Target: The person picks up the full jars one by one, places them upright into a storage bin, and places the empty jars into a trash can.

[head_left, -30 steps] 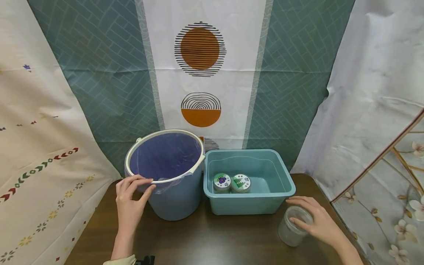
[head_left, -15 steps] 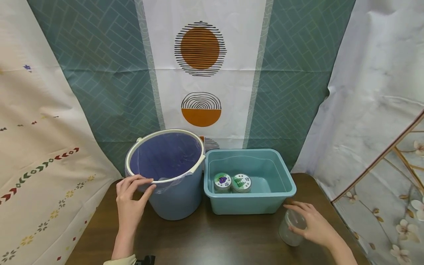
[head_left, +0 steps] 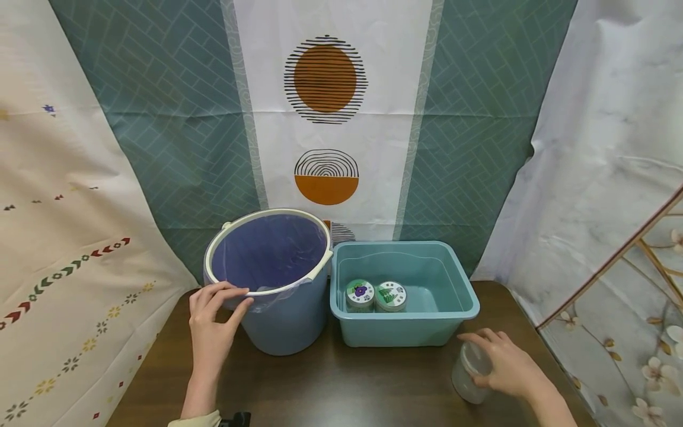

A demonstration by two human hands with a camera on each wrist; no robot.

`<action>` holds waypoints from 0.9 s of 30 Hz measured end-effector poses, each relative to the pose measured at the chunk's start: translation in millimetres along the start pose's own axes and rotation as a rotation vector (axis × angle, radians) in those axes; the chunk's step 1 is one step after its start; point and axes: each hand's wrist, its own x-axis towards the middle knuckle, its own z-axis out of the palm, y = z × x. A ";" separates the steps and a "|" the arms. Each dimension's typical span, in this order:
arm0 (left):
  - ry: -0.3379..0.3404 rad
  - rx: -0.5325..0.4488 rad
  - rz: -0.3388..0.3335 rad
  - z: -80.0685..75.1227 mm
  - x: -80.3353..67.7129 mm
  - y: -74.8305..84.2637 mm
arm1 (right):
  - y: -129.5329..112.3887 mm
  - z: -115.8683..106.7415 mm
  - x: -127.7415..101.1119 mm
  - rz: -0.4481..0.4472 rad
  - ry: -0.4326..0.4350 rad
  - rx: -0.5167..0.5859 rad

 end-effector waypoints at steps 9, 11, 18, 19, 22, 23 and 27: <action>0.011 -0.008 0.018 1.2 -0.7 -1.8 | -30.1 -13.2 2.3 -0.084 -0.042 -0.017; 0.013 -0.009 0.024 1.5 -0.8 -2.2 | -40.1 -17.7 4.8 -0.122 -0.047 -0.030; 0.025 -0.018 0.045 0.6 -1.3 -1.9 | -82.4 -43.3 20.0 -0.266 -0.085 -0.044; 0.024 -0.018 0.046 0.5 -1.5 -1.9 | -88.6 -47.9 23.1 -0.291 -0.083 -0.046; 0.019 -0.023 0.046 0.6 -1.3 -2.5 | -108.2 -63.4 33.6 -0.369 -0.089 -0.045; 0.017 -0.024 0.043 0.9 -1.2 -2.7 | -114.7 -68.6 37.4 -0.389 -0.093 -0.045; 0.009 -0.022 0.021 0.3 -0.4 -1.8 | -141.5 -93.0 55.9 -0.452 -0.122 -0.065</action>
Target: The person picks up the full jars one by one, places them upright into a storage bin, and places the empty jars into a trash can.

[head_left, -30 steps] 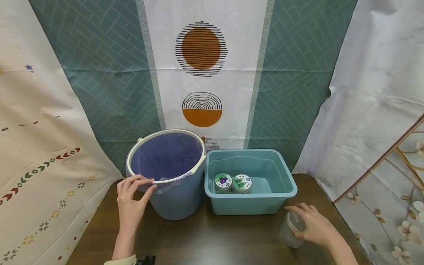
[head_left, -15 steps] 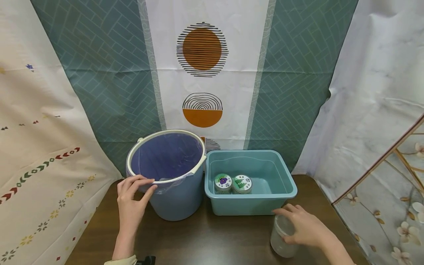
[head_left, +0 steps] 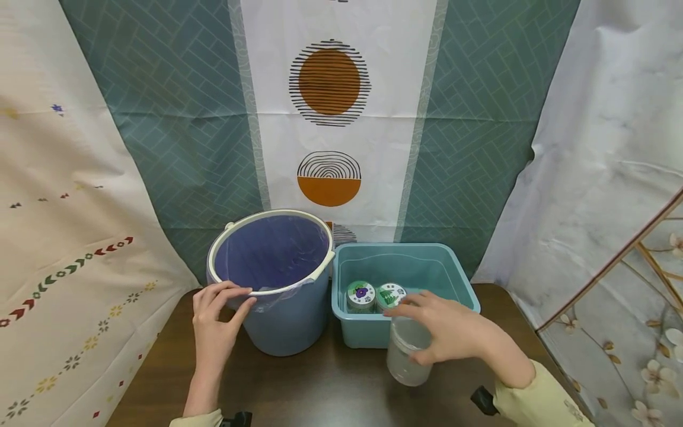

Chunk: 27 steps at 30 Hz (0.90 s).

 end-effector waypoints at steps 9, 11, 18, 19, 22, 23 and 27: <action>0.021 -0.006 0.019 1.4 -0.1 0.4 | -25.6 -76.1 61.3 -0.142 0.017 -0.067; 0.018 -0.006 0.010 1.2 -0.1 0.5 | -29.6 -92.2 75.3 -0.156 0.005 -0.055; 0.030 -0.008 0.043 0.6 1.0 0.7 | -38.1 -136.0 133.3 -0.218 -0.042 0.048; 0.037 -0.008 0.054 0.8 1.5 0.7 | -39.3 -139.9 142.9 -0.234 -0.039 0.051; 0.039 -0.009 0.058 1.0 2.0 1.0 | -42.4 -147.9 172.0 -0.253 -0.040 0.039; 0.033 -0.005 0.049 1.1 1.8 1.0 | -42.9 -149.1 181.8 -0.257 -0.042 0.035; 0.010 0.008 0.000 0.9 -0.2 1.0 | -43.1 -149.0 217.3 -0.233 -0.075 0.034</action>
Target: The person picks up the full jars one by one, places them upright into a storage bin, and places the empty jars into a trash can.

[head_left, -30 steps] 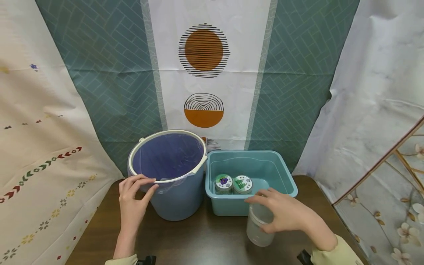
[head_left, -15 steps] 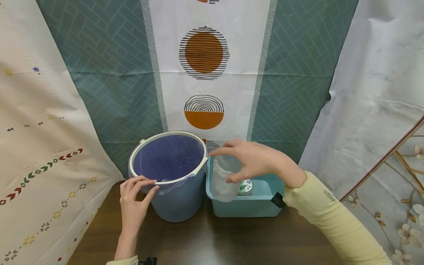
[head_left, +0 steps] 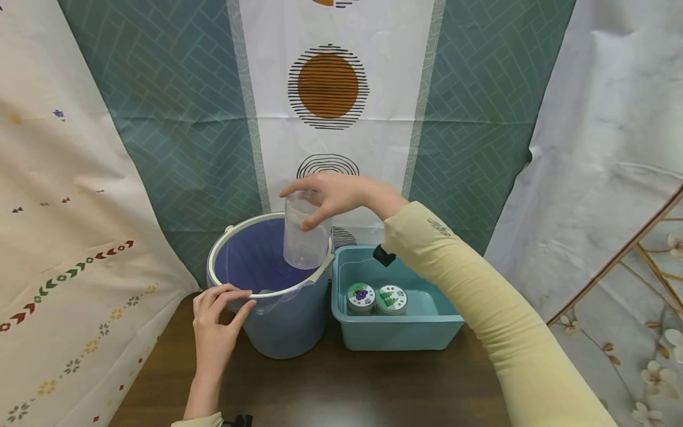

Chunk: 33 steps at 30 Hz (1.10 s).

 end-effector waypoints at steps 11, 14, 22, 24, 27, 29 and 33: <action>0.012 -0.010 0.041 0.2 0.0 -2.0 | 16.6 26.6 53.1 0.099 -0.007 0.026; 0.032 -0.019 0.072 1.1 0.8 -0.8 | 19.1 35.1 56.9 0.159 -0.017 0.051; 0.027 -0.017 0.065 0.4 0.9 -0.6 | 27.2 46.8 61.6 0.227 0.001 0.069; 0.010 -0.015 0.045 -0.6 1.0 -0.7 | 28.4 46.8 61.7 0.229 0.001 0.064; 0.010 -0.015 0.045 -0.9 1.1 -1.2 | 28.9 46.5 61.3 0.233 0.000 0.068; 0.013 -0.017 0.047 -1.0 1.2 -1.3 | 29.3 47.0 61.7 0.230 0.000 0.071; 0.013 -0.012 0.043 -1.1 1.0 -1.2 | 29.3 48.6 63.0 0.229 0.002 0.078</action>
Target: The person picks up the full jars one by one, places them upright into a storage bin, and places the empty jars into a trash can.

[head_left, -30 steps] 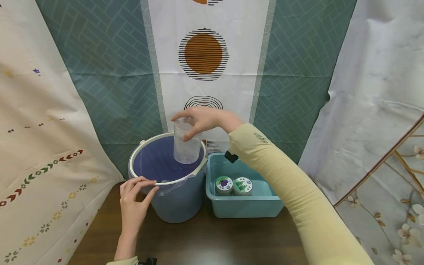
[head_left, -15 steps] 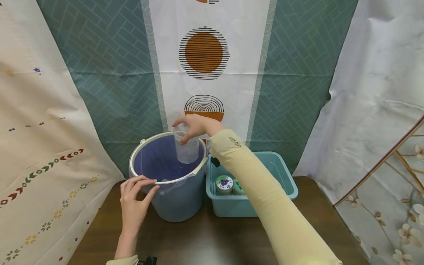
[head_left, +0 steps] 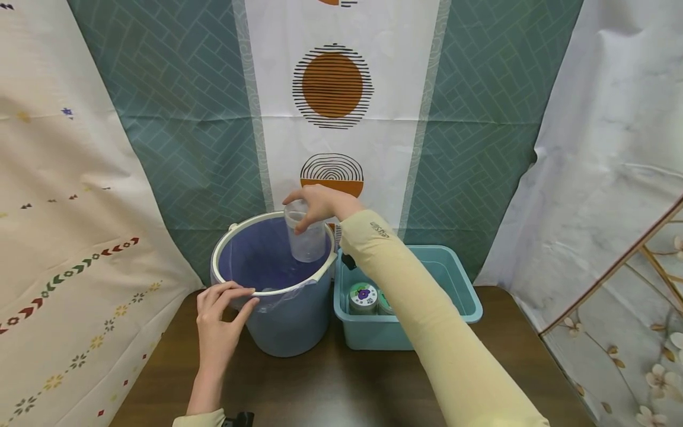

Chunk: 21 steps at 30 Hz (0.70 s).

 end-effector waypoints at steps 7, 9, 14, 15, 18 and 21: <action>-0.014 0.007 -0.032 0.1 -0.3 2.1 | 2.6 1.4 -0.6 -0.001 0.005 -0.009; -0.015 0.008 -0.032 0.3 -0.2 2.1 | 3.7 1.9 -1.9 0.010 0.005 -0.006; -0.013 0.005 -0.035 1.3 0.1 2.6 | 6.4 3.5 -7.2 0.039 0.014 -0.005; -0.012 0.005 -0.037 1.4 0.1 2.7 | 7.2 4.0 -8.1 0.040 0.017 -0.004; -0.009 0.007 -0.036 1.3 0.0 2.8 | 10.0 5.6 -10.6 0.050 0.020 0.000; -0.005 0.009 -0.029 0.5 -0.7 1.9 | 13.0 7.6 -12.0 0.048 0.018 -0.003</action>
